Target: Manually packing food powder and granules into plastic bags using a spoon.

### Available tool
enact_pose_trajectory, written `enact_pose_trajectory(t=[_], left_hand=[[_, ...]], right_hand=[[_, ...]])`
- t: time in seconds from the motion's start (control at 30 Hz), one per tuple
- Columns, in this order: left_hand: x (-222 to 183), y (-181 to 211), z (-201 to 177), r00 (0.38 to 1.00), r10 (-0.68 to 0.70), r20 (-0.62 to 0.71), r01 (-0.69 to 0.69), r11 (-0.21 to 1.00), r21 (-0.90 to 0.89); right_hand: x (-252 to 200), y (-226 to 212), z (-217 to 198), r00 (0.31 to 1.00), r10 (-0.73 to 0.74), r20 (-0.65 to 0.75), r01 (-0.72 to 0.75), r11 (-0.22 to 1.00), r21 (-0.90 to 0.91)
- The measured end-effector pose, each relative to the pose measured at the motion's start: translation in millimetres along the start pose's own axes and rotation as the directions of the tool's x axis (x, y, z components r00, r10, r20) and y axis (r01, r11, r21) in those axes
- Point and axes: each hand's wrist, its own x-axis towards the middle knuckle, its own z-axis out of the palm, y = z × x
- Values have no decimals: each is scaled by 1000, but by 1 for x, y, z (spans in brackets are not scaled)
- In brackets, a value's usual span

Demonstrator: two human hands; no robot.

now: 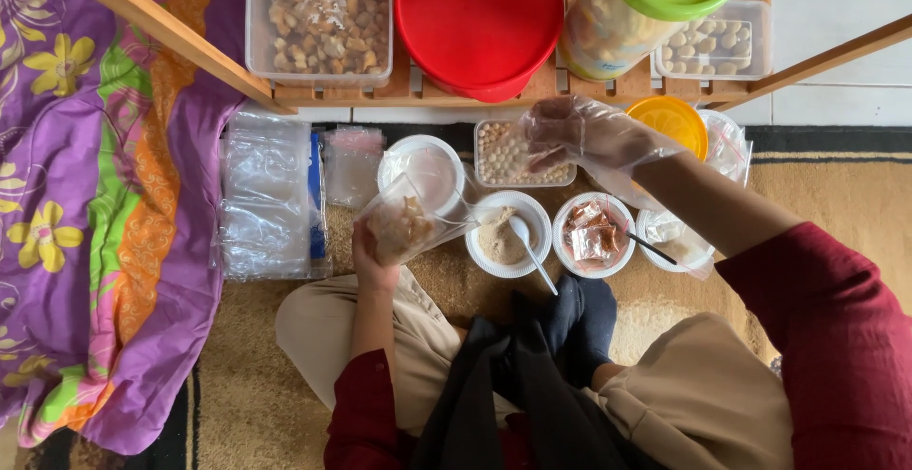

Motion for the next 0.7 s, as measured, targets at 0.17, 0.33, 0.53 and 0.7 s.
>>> enact_pose_trajectory(t=[0.17,0.33,0.53,0.7], left_hand=[[12,-11,-20,992,-71,-106,69,997,-17],[14,-14,-20,988,-84,-129,83,996,-15],[24,-21,-38,988,-112,-110,111,994,-12],[34,-29,-52,988,-142,-66,143,990,16]], right_hand=[[-49,-36,49,997,-54,-46,51,996,-70],[-18,0,56,974,-163,-156,67,869,-490],[-1,21,52,877,-391,-280,249,867,-431],[2,34,59,901,-424,-90,323,796,-513]])
